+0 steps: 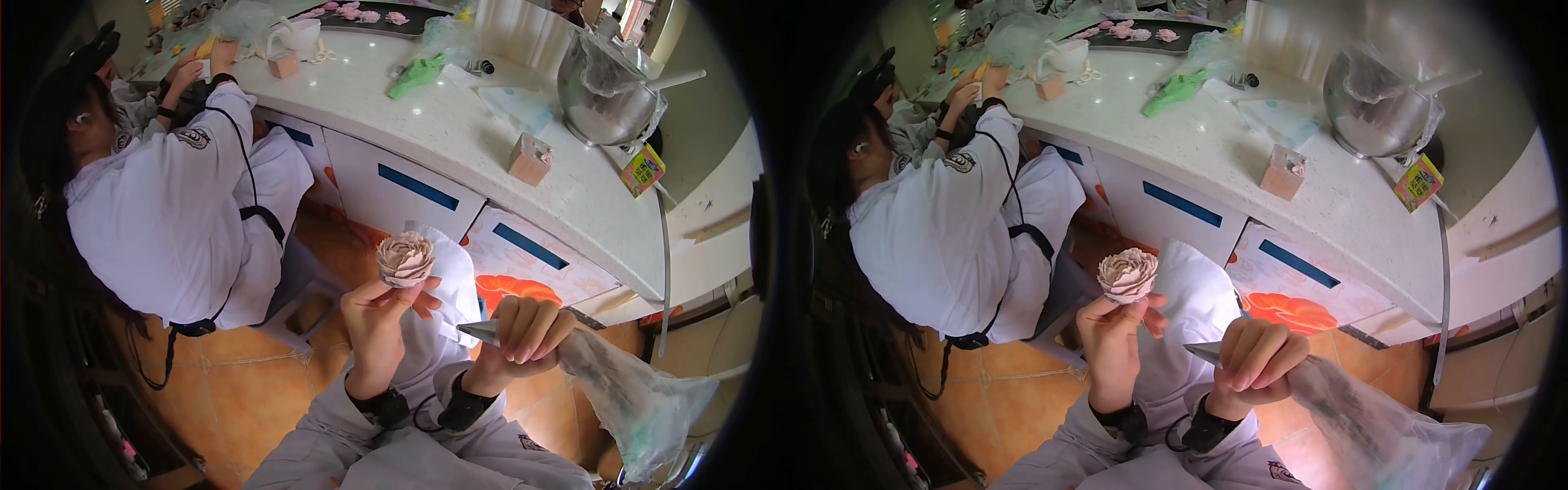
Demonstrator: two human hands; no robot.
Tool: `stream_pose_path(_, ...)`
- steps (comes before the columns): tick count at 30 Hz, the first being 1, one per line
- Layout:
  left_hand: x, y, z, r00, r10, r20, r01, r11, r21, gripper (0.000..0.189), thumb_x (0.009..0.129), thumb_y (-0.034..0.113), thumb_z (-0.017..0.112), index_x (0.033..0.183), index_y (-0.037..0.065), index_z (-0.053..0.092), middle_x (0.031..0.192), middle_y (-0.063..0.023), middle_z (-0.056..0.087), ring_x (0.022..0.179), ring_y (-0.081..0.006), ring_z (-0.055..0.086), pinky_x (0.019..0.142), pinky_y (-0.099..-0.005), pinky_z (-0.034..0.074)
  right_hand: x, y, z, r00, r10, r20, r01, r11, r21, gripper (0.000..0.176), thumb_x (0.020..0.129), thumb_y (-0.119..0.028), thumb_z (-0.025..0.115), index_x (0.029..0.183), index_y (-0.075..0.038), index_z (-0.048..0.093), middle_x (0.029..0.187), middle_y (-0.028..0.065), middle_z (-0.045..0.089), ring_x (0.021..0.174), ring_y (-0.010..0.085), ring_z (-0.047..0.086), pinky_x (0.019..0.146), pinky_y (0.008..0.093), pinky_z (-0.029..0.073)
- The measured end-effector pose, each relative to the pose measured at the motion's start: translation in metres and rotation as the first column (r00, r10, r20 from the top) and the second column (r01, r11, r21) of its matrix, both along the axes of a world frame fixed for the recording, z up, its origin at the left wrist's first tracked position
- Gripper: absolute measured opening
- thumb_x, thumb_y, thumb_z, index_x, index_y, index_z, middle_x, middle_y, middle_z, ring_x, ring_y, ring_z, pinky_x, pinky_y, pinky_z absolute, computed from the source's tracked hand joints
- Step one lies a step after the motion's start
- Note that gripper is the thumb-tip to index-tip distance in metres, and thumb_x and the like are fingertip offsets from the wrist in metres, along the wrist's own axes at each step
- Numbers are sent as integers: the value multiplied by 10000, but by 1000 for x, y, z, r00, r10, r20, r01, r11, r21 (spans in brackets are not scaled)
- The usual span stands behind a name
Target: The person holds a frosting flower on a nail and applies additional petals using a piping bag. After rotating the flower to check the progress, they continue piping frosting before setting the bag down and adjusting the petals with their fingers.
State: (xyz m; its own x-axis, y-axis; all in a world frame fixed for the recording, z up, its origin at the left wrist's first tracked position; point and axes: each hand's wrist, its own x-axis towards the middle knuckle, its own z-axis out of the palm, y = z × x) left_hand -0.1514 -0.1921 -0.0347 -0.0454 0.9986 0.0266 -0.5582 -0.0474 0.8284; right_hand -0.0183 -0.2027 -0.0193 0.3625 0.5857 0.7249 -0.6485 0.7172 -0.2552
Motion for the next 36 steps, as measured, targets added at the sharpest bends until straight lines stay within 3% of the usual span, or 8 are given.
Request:
stream_pose_path(10,-1,-2,-3,996,-42,83,44,999,-22,196,817,42,573,981,-61,602,815,-178,649,579,-176,614,500,-245,456,2,-1,0,999,8,-35,-7,999,34,220,799,24,403,612,-89,418,536,45,514,377,94,420,354,197,345)
stream_pose_path(15,-2,-5,-2,975,-124,187,132,991,-32,209,807,49,584,984,-63,592,785,-175,641,549,-190,596,477,-258,448,3,-3,1,994,63,-85,-56,995,79,210,790,32,416,609,-74,433,560,65,544,394,103,453,366,205,400)
stream_pose_path(22,-5,-14,-5,882,-304,359,327,945,-4,176,799,51,584,933,-63,595,790,-187,634,530,-221,585,439,-282,440,13,-4,6,986,145,84,-159,968,196,204,837,-26,463,633,-30,479,632,121,592,451,153,519,408,251,477)
stream_pose_path(29,-3,-17,-4,783,-364,504,406,913,30,207,774,62,609,934,-63,568,743,-194,618,521,-248,578,407,-306,440,14,-3,18,970,239,40,-241,927,288,140,833,-23,518,696,-6,496,714,156,604,529,184,560,449,272,500)
stream_pose_path(31,-1,-18,1,806,-374,459,423,906,-4,188,778,100,621,894,-33,557,692,-162,598,462,-226,540,361,-306,400,17,5,26,946,299,121,-323,876,359,111,819,-5,537,717,-2,493,755,170,607,559,197,571,473,291,511)
stream_pose_path(34,2,-23,9,836,-351,422,407,912,-47,185,773,112,625,875,-23,550,664,-156,584,421,-224,508,335,-305,369,10,5,44,942,298,152,-331,898,289,82,808,24,535,744,3,488,803,182,606,582,215,576,505,320,526)
stream_pose_path(36,1,-25,9,844,-353,404,407,912,-54,187,761,100,621,877,-27,547,656,-163,577,417,-236,499,335,-308,360,10,3,45,938,318,135,-345,881,324,115,783,57,539,707,-4,478,748,178,602,553,214,551,478,308,499)
